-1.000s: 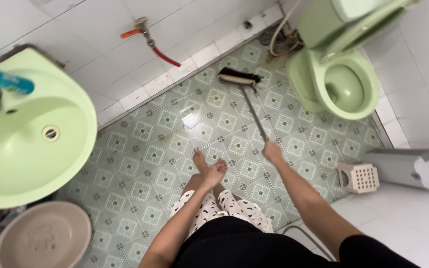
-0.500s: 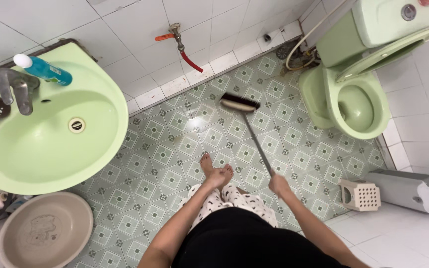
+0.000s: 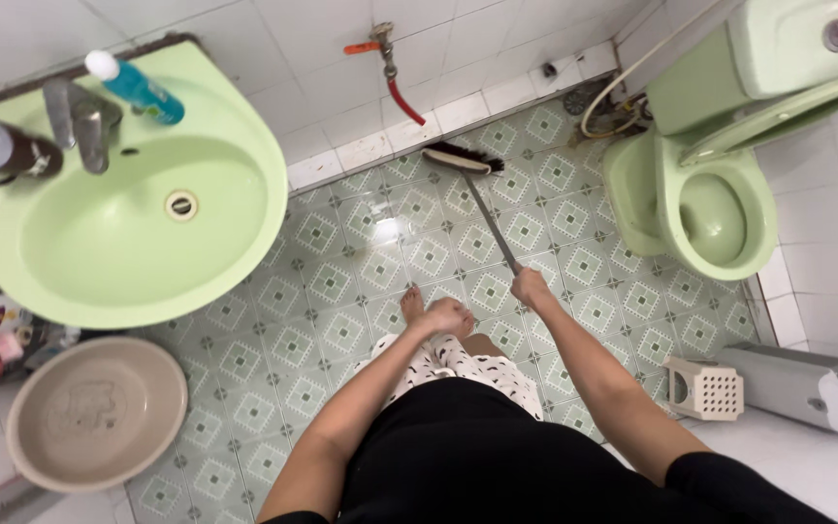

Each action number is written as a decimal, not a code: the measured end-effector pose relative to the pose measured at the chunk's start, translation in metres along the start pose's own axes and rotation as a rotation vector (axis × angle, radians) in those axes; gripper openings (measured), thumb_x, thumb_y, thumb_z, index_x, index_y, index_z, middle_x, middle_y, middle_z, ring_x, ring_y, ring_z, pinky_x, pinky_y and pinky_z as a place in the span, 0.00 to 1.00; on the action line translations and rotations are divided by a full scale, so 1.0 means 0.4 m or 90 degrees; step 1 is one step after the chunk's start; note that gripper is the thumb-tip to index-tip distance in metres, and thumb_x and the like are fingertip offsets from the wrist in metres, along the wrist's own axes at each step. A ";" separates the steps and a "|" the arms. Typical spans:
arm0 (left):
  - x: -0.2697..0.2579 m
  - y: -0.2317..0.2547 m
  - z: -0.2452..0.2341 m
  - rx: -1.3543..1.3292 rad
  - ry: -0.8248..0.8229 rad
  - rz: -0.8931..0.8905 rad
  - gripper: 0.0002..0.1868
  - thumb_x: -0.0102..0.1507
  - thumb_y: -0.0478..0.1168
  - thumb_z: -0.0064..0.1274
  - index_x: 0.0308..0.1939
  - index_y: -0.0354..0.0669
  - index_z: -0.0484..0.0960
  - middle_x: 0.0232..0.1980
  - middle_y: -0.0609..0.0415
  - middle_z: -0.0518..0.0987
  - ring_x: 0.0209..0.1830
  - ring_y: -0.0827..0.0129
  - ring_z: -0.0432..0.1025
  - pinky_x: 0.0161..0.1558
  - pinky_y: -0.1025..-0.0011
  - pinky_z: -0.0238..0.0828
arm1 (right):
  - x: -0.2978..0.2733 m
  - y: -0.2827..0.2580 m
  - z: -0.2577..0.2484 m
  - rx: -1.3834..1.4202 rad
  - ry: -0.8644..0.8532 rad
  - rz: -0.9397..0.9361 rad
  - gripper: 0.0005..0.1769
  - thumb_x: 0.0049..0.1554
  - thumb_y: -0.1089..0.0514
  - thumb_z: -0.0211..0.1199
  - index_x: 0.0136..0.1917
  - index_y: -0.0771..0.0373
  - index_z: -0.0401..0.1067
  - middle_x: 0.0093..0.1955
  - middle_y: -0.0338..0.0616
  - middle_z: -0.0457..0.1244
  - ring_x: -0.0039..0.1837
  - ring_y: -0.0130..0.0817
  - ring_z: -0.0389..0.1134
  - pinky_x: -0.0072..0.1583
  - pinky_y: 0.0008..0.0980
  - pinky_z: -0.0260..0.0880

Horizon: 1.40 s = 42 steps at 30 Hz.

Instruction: The person sprays cleaning liquid from a bottle onto the handle of a brush, scrubs the bathroom floor tiles with the brush, and then rinses the floor using a handheld shower head.

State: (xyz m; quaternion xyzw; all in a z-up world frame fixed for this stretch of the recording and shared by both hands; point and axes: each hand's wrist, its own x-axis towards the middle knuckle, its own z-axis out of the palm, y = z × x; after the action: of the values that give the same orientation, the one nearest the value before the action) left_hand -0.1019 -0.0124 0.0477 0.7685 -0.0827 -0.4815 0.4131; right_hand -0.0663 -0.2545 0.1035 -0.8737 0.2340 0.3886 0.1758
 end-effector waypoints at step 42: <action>-0.069 0.171 0.583 -0.366 0.320 -0.106 0.30 0.70 0.54 0.33 0.63 0.33 0.72 0.62 0.30 0.74 0.63 0.40 0.69 0.65 0.52 0.62 | -0.225 0.268 0.268 -0.190 -0.064 -0.610 0.26 0.47 0.56 0.65 0.57 0.72 0.71 0.46 0.65 0.69 0.49 0.60 0.71 0.51 0.50 0.73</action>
State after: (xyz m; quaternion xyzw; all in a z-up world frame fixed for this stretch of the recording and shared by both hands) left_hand -0.2864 -0.1715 0.0694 0.7195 0.2219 -0.3140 0.5783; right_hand -0.2418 -0.2662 0.0905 -0.8790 -0.2602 0.3348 0.2182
